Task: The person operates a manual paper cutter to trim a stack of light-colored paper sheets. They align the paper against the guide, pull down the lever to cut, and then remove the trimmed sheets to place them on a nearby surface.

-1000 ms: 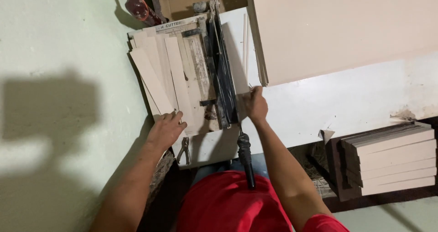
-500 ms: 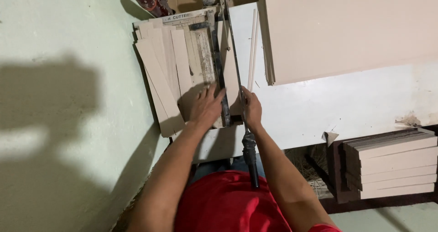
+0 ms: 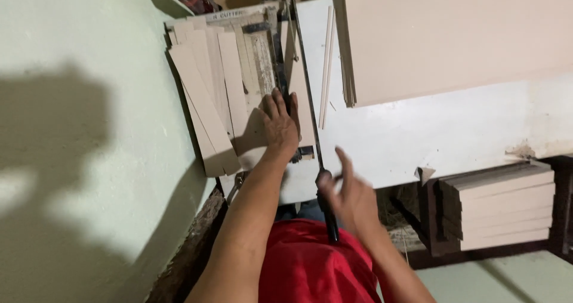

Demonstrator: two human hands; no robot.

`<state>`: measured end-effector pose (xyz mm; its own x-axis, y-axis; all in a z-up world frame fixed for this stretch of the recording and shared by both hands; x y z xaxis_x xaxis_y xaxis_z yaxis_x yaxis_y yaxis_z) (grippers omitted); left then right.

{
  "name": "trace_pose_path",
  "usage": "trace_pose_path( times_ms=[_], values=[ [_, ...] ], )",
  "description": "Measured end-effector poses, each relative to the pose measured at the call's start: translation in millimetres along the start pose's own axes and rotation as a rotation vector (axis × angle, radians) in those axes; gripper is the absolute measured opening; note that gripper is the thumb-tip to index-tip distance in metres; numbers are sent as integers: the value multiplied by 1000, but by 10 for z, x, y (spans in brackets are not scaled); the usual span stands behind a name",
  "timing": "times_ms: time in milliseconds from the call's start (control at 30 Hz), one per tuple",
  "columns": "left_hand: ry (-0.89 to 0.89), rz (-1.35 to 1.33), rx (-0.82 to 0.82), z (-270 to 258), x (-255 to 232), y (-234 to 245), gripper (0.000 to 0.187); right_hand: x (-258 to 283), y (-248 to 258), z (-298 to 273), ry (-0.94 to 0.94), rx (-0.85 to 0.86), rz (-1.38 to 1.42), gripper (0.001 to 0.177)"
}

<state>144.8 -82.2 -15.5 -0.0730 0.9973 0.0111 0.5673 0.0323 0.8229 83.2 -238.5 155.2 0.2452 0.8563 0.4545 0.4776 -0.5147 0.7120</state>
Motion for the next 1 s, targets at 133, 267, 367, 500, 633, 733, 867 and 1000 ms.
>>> trace_pose_path(
  times_ms=[133,267,367,500,633,733,867,1000],
  values=[
    [14,-51,-1,9,-15,33,119,-62,-374,-405,-15,206,-221,105],
    [17,-124,20,58,-39,-165,108,-1098,-1616,-179,129,-61,-285,91],
    [12,-162,-30,57,-33,-94,110,-1224,-1736,26,90,-26,-214,87],
    [-16,-176,-83,129,75,-428,113,-669,-949,-242,68,-5,-57,83],
    [-213,-44,-192,-183,-61,202,91,-5,140,-561,-141,236,179,104],
    [-282,158,-68,-332,-108,508,52,136,336,-552,-114,304,203,98],
    [-425,153,-244,-394,-119,259,32,164,351,-516,-18,335,162,82],
    [-527,155,-381,-899,31,-213,17,86,278,-510,28,376,111,81]
  ],
)
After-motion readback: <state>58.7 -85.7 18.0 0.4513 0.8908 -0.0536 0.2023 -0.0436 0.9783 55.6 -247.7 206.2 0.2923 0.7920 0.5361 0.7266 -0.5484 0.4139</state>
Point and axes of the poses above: each hand's wrist, its own z-axis towards the middle knuckle, its own y-axis out of the back of the hand, x = y × z, the point moved 4 cm from there along z, towards the middle knuckle, and after that the axes turned 9 degrees about -x, right-handed, at the moved point
